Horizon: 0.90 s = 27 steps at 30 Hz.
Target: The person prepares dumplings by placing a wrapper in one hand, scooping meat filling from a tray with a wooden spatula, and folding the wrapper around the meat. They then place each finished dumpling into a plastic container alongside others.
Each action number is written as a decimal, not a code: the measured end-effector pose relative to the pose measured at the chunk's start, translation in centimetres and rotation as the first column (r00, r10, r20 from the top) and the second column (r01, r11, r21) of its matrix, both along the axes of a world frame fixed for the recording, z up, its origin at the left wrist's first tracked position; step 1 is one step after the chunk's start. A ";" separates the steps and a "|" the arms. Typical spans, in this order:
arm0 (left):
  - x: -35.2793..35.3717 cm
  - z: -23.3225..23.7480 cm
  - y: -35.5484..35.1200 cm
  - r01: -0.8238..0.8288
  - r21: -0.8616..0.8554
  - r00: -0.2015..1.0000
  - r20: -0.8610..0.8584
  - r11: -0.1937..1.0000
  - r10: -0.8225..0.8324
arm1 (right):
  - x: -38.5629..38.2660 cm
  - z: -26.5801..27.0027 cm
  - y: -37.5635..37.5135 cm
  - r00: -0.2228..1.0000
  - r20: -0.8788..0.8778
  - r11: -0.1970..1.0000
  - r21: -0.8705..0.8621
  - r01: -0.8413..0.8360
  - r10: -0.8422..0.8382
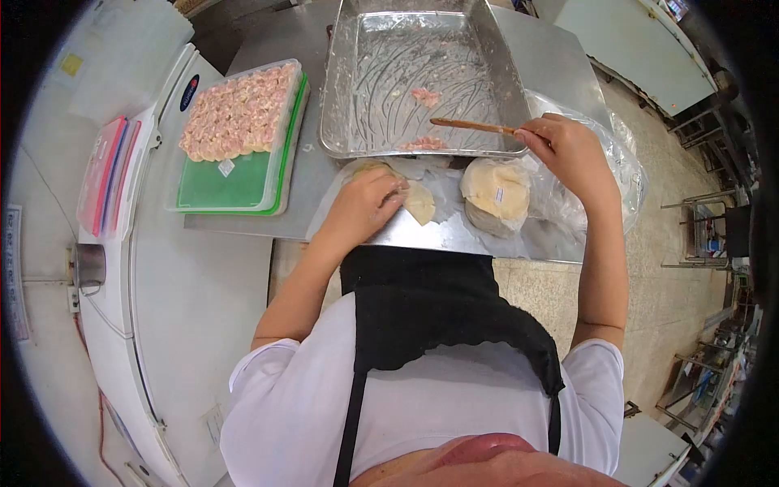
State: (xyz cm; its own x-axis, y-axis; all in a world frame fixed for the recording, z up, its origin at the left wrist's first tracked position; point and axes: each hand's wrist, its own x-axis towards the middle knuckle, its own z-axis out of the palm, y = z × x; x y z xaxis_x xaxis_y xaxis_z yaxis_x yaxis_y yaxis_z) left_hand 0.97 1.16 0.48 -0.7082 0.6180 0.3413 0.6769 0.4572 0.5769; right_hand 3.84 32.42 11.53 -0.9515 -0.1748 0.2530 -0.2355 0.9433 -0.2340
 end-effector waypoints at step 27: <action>-1.9 2.1 -3.7 -0.274 0.611 0.689 0.664 0.743 -0.292 | -8.5 -4.6 -1.9 0.949 0.297 0.920 0.334 -0.205 0.103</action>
State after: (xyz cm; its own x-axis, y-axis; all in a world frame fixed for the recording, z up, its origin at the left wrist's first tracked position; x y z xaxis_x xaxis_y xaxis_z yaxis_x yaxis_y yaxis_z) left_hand -0.98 -2.56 2.60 -0.8861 0.4602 0.0550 -0.0458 -0.2051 0.9777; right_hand -4.66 30.55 6.92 -0.9279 -0.3547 -0.1145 -0.3608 0.9320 0.0362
